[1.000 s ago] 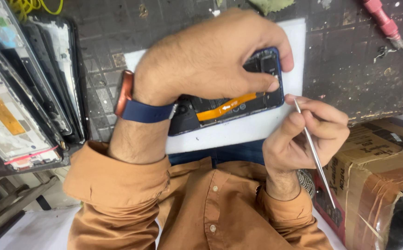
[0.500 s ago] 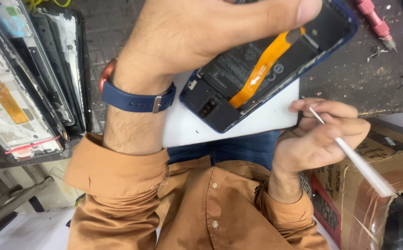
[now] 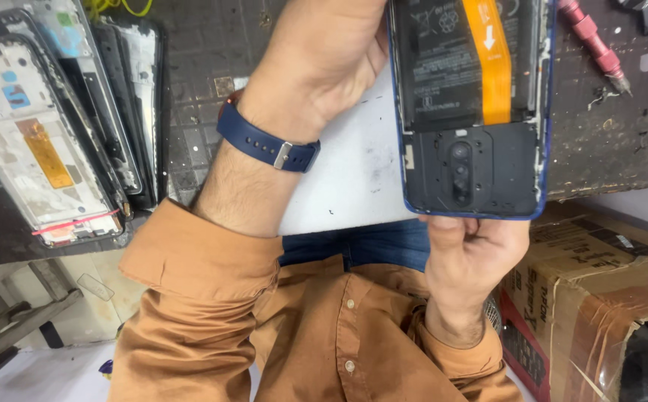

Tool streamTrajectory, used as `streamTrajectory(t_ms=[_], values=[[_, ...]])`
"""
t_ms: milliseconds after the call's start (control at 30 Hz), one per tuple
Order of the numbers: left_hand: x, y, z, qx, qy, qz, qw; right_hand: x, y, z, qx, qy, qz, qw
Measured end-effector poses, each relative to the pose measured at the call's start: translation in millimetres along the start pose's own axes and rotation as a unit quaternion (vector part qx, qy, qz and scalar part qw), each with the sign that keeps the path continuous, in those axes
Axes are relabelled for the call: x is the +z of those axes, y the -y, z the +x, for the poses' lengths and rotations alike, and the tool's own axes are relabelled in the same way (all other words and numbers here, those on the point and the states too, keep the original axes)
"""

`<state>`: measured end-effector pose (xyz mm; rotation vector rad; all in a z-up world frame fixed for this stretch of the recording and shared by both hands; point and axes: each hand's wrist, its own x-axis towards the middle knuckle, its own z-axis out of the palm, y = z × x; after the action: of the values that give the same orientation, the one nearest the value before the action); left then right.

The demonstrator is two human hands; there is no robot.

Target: The person uses a metal prying tool to carefully separate the back cover from the frame of a disassembled smartphone. They work along the edges and corners to release the clips holding the cover in place.

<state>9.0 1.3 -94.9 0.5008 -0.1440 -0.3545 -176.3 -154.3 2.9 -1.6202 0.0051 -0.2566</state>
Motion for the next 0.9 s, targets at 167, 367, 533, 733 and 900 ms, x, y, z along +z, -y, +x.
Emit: streamTrajectory(t_ms=[167,367,533,733,900], values=[[15,-4,0,-0.002,-0.009,0.011,1.000,2,12,6,0.079,-0.081,0.108,0.988],[35,-3,-2,0.013,0.009,0.027,1.000,6,20,17,0.041,-0.106,0.144,0.983],[67,-15,-5,-0.055,-0.028,0.101,0.993,-12,3,31,0.048,-0.216,0.138,0.965],[87,-41,-11,-0.132,0.083,0.280,0.947,-72,-14,47,0.043,-0.234,0.216,0.947],[92,-48,-11,-0.147,0.203,0.236,0.939,-99,-18,56,0.086,-0.162,0.299,0.936]])
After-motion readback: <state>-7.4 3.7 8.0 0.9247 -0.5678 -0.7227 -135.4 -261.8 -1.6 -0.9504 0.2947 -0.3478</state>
